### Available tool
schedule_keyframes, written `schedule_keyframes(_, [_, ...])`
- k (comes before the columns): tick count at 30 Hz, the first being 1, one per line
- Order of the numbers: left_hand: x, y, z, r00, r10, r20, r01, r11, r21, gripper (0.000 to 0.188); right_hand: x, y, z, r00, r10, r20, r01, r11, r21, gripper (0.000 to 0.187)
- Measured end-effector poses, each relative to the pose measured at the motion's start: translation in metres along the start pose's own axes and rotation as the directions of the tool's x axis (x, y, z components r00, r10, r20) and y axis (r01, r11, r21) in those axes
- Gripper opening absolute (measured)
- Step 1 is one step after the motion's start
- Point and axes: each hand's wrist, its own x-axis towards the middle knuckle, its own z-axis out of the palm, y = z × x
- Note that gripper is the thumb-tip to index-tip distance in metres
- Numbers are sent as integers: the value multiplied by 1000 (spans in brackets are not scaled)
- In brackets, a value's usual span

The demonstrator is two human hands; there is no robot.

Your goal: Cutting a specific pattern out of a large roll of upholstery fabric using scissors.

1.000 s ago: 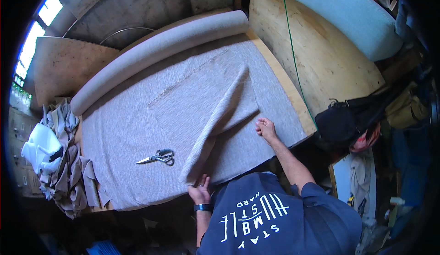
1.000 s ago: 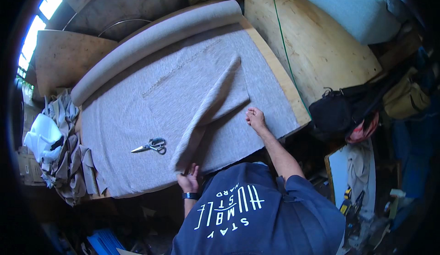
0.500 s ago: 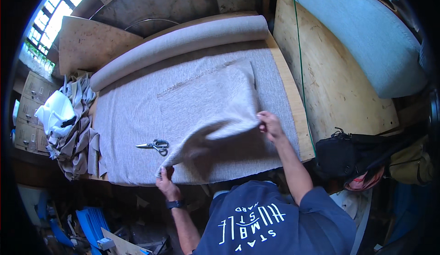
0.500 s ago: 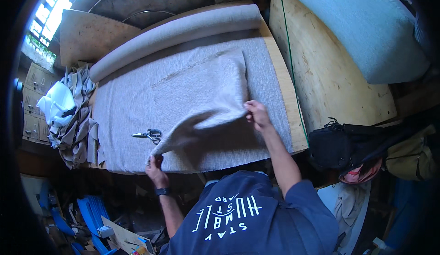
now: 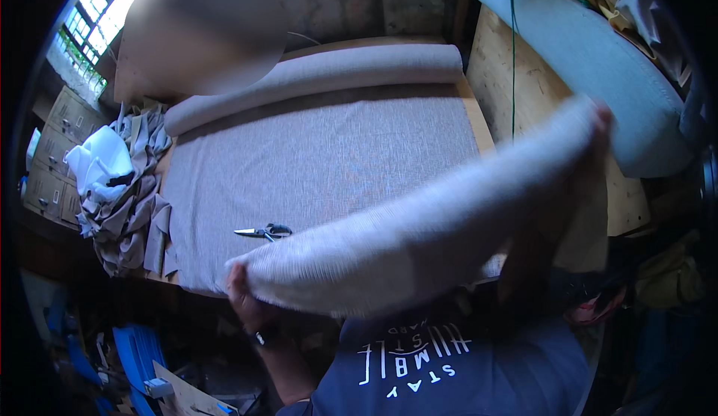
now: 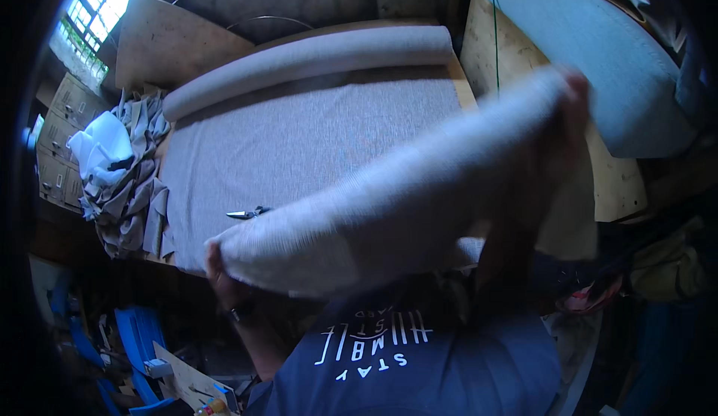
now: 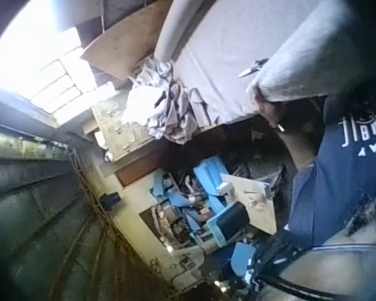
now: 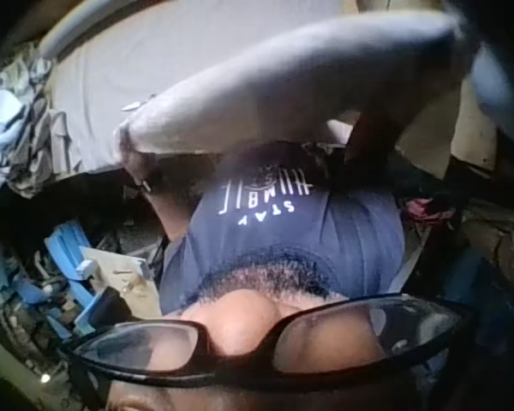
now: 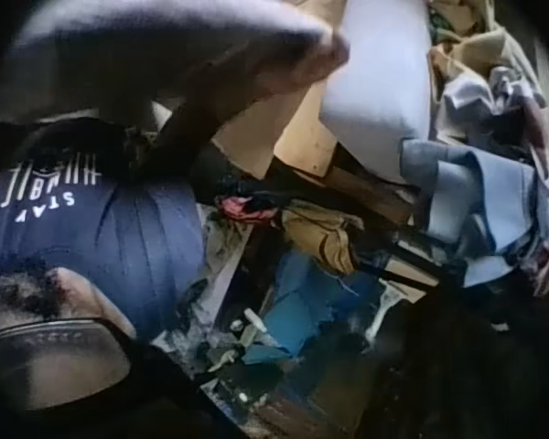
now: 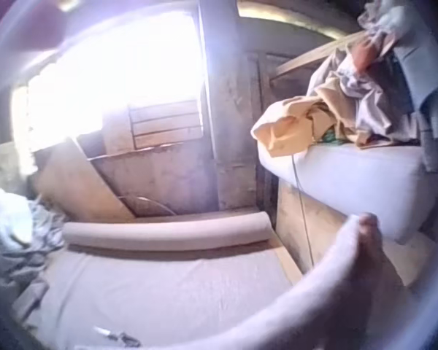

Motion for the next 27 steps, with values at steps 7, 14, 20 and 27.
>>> schedule_keyframes(7, [115, -106, 13, 947, -238, 214, 284, 934, -217, 36, 62, 219, 96, 703, 711, -26, -616, 590, -522, 44])
schedule_keyframes(14, [99, -189, -18, 916, -286, -281, 316, 947, 64, 59, -197, 146, 124, 669, 720, 182, -476, 603, -640, 40])
schedule_keyframes(20, [111, -208, -87, 892, -234, -386, 383, 844, 375, 48, -358, 36, 30, 280, 882, -378, -875, 72, -478, 28])
schedule_keyframes(27, [179, -232, -24, 819, -335, -466, 445, 884, 146, 39, -370, 105, -25, 279, 782, -557, -938, 97, -334, 63])
